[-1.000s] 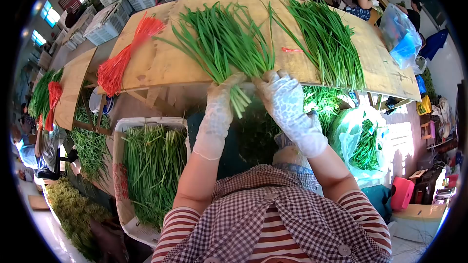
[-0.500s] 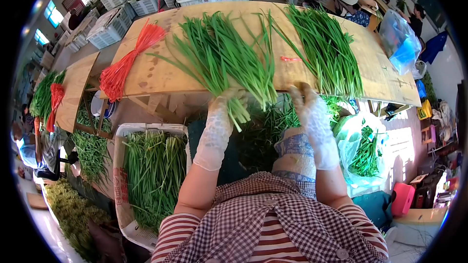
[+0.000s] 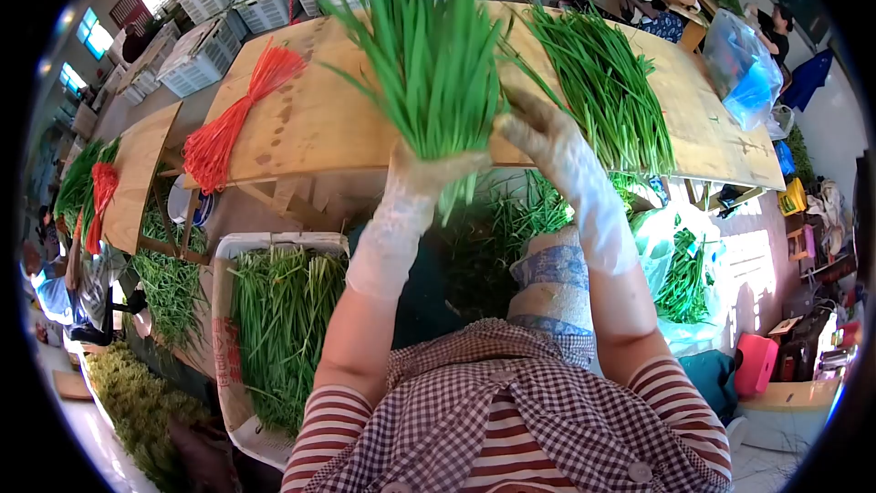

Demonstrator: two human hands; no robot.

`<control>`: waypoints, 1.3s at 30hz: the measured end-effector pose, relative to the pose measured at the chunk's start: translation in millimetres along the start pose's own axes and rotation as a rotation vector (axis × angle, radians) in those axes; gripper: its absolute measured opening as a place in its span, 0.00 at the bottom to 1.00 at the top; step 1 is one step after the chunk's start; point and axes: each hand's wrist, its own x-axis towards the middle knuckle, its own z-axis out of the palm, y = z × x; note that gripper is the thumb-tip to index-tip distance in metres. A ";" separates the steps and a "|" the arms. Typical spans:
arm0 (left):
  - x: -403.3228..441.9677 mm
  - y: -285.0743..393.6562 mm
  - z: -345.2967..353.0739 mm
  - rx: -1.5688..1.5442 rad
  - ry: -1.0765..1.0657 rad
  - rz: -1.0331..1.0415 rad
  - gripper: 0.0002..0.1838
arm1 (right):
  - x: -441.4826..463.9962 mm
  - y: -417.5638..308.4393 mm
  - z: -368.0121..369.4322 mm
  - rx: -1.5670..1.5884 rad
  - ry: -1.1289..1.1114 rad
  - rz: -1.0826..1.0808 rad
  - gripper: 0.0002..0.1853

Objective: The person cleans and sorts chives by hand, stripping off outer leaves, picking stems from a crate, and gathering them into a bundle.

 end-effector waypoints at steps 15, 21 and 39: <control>83.9 -92.0 -14.4 -0.439 -0.196 -0.343 0.17 | 41.9 11.3 19.6 -0.296 0.198 -0.151 0.47; 26.5 -56.0 15.3 -0.650 -0.015 -0.519 0.15 | -0.5 15.4 -3.4 -0.175 0.160 -0.119 0.39; -14.8 -80.2 23.7 -0.621 -0.086 -0.563 0.14 | -46.9 35.5 24.4 -0.124 0.079 0.310 0.47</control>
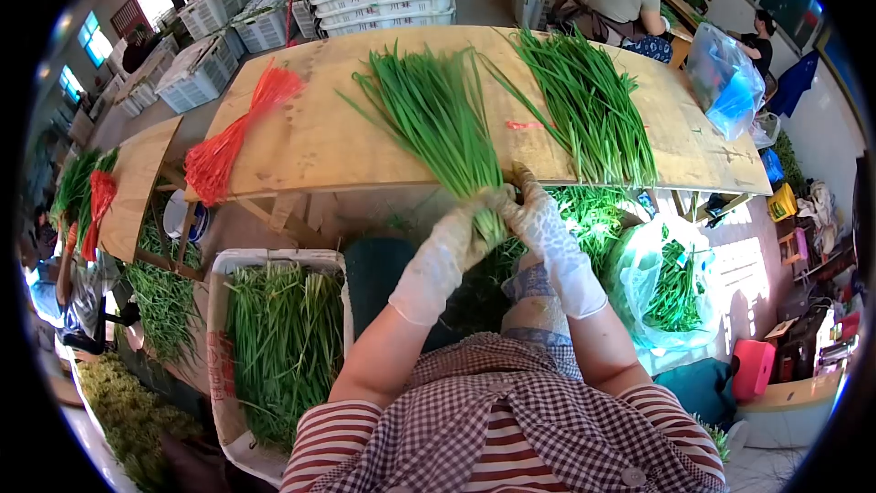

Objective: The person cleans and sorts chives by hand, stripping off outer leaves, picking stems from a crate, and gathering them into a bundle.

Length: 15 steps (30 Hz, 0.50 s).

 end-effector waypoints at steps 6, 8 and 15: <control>-20.0 -57.4 26.6 0.396 0.180 -0.020 0.23 | 8.6 0.0 9.2 -0.504 -0.108 -0.034 0.49; -20.3 -50.2 11.3 0.664 -0.147 0.050 0.25 | 20.6 3.0 -12.2 -0.297 -0.121 -0.085 0.46; -27.7 -17.4 34.9 0.463 -0.263 0.033 0.31 | 64.2 -73.2 -151.6 -0.040 0.221 -0.286 0.33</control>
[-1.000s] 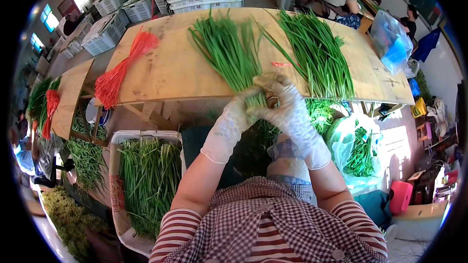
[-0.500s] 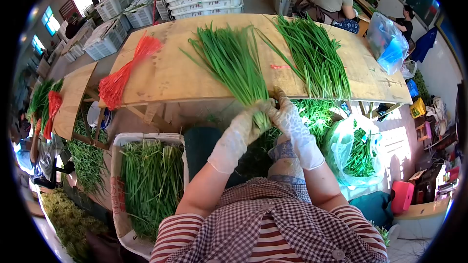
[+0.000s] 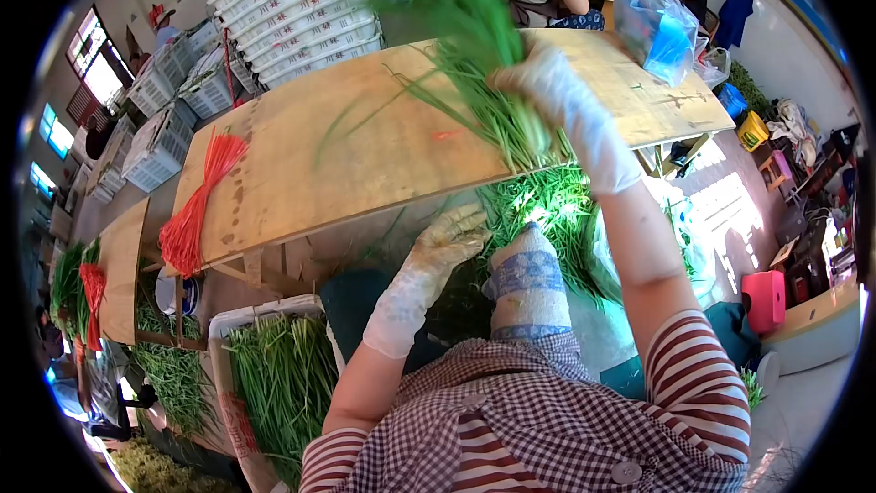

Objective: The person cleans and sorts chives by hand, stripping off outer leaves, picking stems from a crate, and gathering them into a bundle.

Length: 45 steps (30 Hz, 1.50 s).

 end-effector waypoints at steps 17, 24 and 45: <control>-149.2 -68.5 -67.7 0.094 0.445 0.092 0.27 | 52.8 155.0 -28.8 -0.698 -0.152 -0.082 0.30; -281.5 -90.9 -111.5 0.335 1.182 0.122 0.25 | -35.3 60.6 126.9 -0.288 -0.064 -0.396 0.26; -393.8 -81.0 -150.8 -0.076 1.307 0.167 0.20 | -269.8 -20.6 410.3 0.220 -1.263 -0.008 0.21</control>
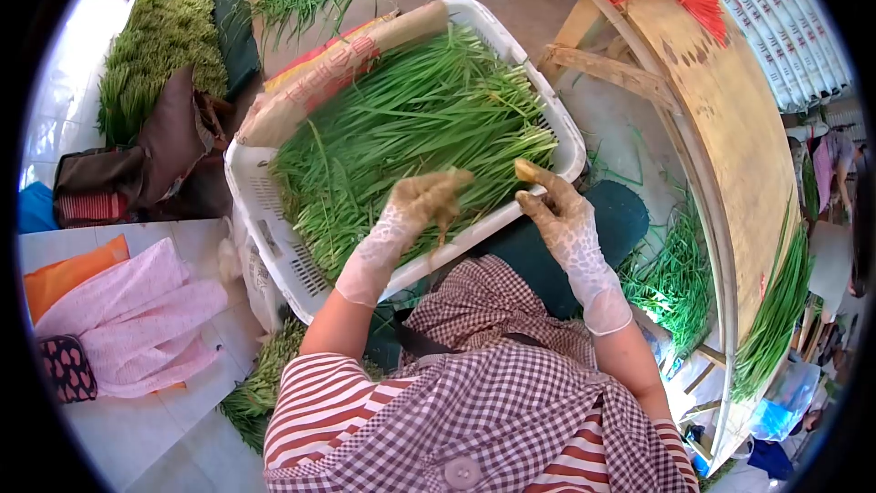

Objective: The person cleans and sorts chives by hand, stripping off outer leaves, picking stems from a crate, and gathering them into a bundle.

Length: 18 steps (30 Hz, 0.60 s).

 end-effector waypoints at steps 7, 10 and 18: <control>-42.1 10.3 76.1 -0.172 -0.283 0.081 0.17 | -38.6 -45.9 -25.1 -0.352 -0.137 0.030 0.17; -61.7 6.9 93.1 -0.026 -0.478 0.026 0.12 | -81.1 -77.4 -64.8 -0.475 0.015 0.191 0.14; -69.4 -12.6 121.8 -0.099 -0.335 0.314 0.17 | -135.1 -1.5 -151.6 -0.617 0.421 0.201 0.26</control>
